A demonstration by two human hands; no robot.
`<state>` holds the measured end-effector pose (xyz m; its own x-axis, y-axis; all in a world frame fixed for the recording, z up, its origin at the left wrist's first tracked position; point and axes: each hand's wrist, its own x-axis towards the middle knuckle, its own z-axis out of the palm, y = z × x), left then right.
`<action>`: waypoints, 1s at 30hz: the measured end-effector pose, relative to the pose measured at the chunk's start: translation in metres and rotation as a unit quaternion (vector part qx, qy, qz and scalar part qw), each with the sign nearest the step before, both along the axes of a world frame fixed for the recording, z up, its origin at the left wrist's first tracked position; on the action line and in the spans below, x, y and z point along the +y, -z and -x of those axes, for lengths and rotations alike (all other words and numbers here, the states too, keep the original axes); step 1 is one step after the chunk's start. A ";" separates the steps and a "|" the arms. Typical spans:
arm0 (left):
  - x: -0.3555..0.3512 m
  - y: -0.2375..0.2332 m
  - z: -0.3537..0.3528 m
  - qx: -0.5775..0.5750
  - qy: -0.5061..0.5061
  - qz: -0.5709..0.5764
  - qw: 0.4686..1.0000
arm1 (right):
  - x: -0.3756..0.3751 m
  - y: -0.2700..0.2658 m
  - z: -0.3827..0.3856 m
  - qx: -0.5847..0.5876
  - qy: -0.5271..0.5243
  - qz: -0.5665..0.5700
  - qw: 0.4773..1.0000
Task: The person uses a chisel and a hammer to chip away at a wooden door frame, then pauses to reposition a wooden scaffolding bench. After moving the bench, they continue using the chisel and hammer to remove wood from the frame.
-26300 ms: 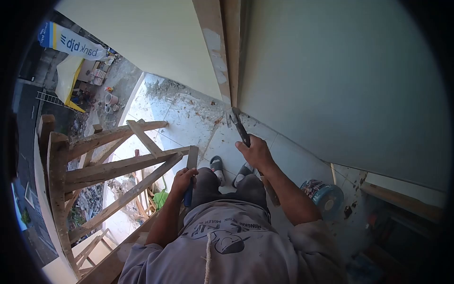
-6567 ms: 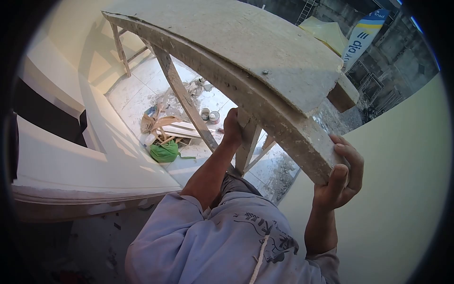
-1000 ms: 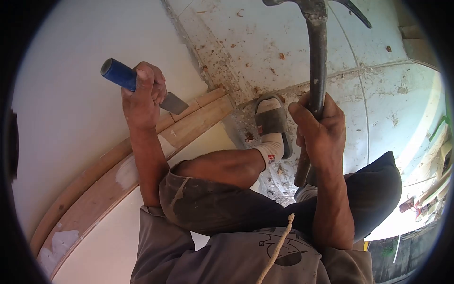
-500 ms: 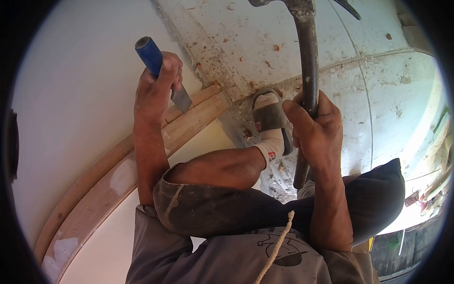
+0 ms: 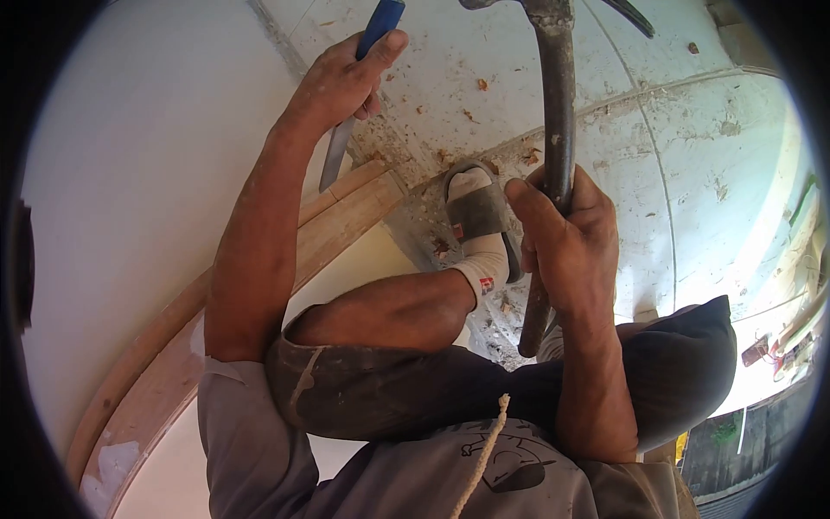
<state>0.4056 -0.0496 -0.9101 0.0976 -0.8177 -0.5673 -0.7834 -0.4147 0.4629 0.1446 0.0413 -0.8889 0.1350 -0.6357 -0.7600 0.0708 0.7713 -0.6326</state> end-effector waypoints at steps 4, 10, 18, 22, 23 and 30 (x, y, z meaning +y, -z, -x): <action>-0.008 0.018 0.001 -0.011 0.021 -0.039 0.999 | 0.001 0.003 0.007 -0.004 0.031 -0.033 0.999; 0.009 0.040 -0.015 0.042 -0.008 -0.033 0.999 | -0.002 0.007 0.001 0.001 0.073 -0.055 0.996; 0.016 0.030 -0.018 0.106 -0.091 -0.079 0.987 | -0.001 0.010 -0.010 -0.002 0.044 -0.088 0.995; 0.018 0.041 -0.027 0.153 -0.107 -0.164 0.969 | 0.001 0.014 -0.012 0.012 0.021 -0.086 0.996; 0.019 0.043 -0.029 0.162 -0.114 -0.192 0.961 | 0.002 0.015 -0.012 0.013 0.023 -0.090 0.996; 0.031 0.055 -0.035 0.194 -0.170 -0.216 0.942 | 0.003 0.017 -0.008 0.017 0.026 -0.092 0.995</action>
<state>0.4410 -0.0183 -0.9655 0.0284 -0.4606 -0.8871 -0.3783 -0.8264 0.4170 0.1528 0.0440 -0.9056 0.0774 -0.4901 -0.8682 0.0948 0.8705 -0.4829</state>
